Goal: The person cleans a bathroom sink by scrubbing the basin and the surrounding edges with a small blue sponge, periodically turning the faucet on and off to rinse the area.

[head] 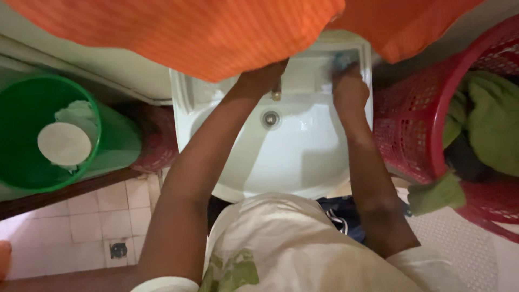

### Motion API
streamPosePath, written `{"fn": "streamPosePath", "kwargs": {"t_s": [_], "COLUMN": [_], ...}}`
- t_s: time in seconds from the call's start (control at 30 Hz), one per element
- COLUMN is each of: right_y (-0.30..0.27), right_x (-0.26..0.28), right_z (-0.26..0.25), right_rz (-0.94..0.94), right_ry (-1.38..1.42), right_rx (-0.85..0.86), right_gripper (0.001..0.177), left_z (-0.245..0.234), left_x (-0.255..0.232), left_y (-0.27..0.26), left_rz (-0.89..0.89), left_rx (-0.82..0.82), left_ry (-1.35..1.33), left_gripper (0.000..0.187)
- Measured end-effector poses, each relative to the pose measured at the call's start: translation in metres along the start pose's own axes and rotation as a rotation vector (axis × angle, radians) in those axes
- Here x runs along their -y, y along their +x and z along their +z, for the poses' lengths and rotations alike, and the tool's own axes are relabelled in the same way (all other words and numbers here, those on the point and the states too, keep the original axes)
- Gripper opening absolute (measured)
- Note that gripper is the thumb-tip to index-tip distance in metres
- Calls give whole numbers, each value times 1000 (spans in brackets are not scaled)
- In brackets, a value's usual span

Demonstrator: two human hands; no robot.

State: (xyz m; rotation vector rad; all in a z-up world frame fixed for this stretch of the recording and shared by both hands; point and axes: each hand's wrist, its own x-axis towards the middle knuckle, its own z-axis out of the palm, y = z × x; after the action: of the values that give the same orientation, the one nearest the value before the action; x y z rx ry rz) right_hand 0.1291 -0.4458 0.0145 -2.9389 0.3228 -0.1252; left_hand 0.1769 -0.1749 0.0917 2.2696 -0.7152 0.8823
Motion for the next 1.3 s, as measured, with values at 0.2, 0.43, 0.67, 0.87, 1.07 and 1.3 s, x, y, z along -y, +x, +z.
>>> {"fn": "streamPosePath", "kwargs": {"t_s": [0.2, 0.43, 0.67, 0.87, 1.07, 1.3], "right_y": [-7, 14, 12, -18, -10, -14], "right_x": [2, 5, -15, -5, 2, -9], "right_z": [23, 72, 34, 17, 4, 5], "right_rz": [-66, -219, -393, -168, -58, -179], "right_ry": [-160, -110, -313, -243, -219, -210], "right_rx": [3, -170, -106, 39, -24, 135], "right_gripper": [53, 27, 17, 42, 50, 45], "left_z": [-13, -7, -12, -40, -109, -124], "left_x": [2, 1, 3, -7, 65, 88], "left_y": [15, 10, 5, -25, -119, -148], "left_rz": [-406, -330, -210, -191, -291, -257], "left_rx": [508, 461, 420, 323, 354, 215], "left_ry": [-312, -217, -58, 177, 161, 88], "left_gripper": [15, 20, 31, 41, 51, 68]}}
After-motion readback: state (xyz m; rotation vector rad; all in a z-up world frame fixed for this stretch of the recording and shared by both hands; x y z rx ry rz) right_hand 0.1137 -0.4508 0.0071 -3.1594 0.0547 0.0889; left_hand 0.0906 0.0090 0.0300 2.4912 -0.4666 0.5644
